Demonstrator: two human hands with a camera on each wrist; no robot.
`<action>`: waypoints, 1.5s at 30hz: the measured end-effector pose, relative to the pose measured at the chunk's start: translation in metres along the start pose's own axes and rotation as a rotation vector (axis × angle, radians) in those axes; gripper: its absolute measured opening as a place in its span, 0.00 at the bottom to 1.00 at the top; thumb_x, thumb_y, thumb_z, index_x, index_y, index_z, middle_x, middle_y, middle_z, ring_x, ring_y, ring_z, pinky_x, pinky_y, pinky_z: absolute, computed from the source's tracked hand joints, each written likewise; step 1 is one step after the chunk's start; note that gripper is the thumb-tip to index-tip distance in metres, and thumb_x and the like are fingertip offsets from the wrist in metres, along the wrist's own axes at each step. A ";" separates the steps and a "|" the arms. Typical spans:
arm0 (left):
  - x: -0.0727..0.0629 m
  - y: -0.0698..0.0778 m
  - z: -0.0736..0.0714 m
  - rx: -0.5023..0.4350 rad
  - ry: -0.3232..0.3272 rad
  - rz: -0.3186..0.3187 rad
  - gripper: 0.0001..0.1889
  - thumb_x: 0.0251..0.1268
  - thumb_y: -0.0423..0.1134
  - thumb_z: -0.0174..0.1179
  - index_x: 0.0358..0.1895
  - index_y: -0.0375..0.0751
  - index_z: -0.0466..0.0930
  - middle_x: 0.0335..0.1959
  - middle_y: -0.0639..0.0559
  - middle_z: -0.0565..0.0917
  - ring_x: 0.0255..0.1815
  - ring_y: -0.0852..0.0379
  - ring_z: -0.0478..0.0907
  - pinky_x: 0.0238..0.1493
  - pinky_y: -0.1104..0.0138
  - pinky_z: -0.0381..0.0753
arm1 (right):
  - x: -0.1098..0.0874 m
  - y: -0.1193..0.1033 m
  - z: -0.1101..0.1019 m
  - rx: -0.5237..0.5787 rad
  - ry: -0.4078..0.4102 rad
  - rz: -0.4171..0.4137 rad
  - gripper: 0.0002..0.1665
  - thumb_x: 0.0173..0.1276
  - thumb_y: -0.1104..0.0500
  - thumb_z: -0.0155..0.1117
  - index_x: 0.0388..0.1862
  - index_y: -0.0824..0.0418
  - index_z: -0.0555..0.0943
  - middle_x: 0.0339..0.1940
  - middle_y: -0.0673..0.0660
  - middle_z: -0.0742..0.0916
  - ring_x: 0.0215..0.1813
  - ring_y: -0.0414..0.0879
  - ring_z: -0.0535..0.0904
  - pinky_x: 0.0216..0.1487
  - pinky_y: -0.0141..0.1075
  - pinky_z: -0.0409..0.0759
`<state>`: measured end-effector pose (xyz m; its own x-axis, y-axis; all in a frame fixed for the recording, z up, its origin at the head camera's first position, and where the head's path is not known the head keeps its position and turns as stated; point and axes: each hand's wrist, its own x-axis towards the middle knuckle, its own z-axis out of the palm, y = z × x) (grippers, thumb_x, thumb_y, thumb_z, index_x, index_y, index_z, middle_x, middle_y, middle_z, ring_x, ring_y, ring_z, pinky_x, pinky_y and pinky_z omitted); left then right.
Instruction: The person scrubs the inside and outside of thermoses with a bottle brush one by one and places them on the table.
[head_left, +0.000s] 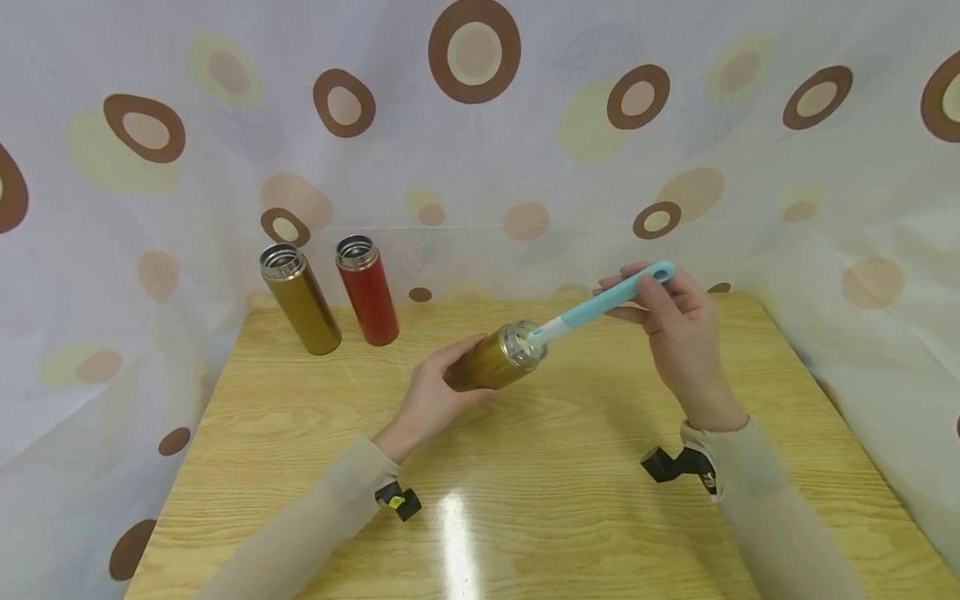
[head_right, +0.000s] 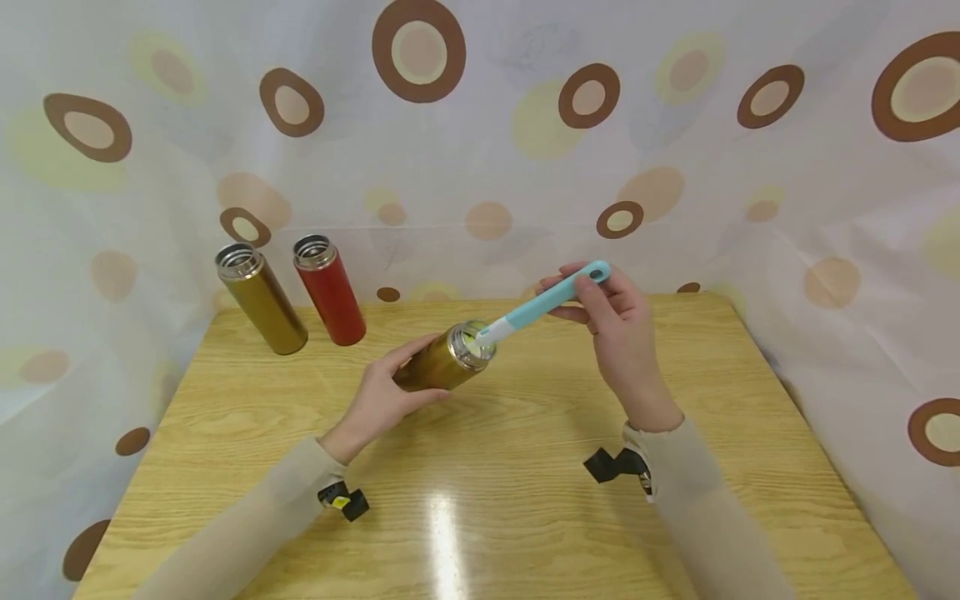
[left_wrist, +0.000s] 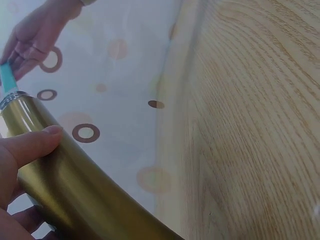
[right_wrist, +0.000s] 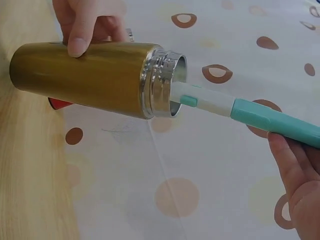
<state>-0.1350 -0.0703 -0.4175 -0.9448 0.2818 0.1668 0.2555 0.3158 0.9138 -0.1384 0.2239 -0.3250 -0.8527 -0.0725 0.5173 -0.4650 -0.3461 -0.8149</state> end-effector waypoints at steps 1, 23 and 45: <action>0.000 0.000 0.000 0.005 0.000 0.002 0.40 0.54 0.35 0.81 0.72 0.54 0.77 0.70 0.54 0.80 0.72 0.47 0.74 0.73 0.46 0.70 | 0.000 -0.001 0.000 0.015 -0.002 -0.011 0.15 0.83 0.69 0.49 0.55 0.80 0.78 0.47 0.65 0.91 0.52 0.56 0.89 0.53 0.44 0.88; 0.000 -0.001 0.002 0.022 0.003 0.007 0.40 0.54 0.35 0.81 0.73 0.51 0.76 0.70 0.53 0.79 0.70 0.47 0.74 0.72 0.47 0.71 | -0.008 0.018 0.006 -0.135 -0.120 0.113 0.15 0.85 0.63 0.49 0.55 0.71 0.80 0.51 0.58 0.89 0.58 0.51 0.87 0.58 0.44 0.85; -0.002 -0.001 0.001 0.004 -0.002 0.008 0.39 0.54 0.35 0.80 0.73 0.49 0.76 0.70 0.52 0.79 0.72 0.47 0.74 0.73 0.47 0.70 | -0.017 0.031 0.018 -0.166 -0.145 0.118 0.16 0.85 0.63 0.49 0.55 0.76 0.77 0.52 0.59 0.88 0.57 0.51 0.86 0.59 0.46 0.85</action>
<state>-0.1334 -0.0698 -0.4195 -0.9421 0.2867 0.1737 0.2644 0.3170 0.9108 -0.1342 0.1978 -0.3546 -0.8659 -0.2412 0.4382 -0.4068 -0.1700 -0.8975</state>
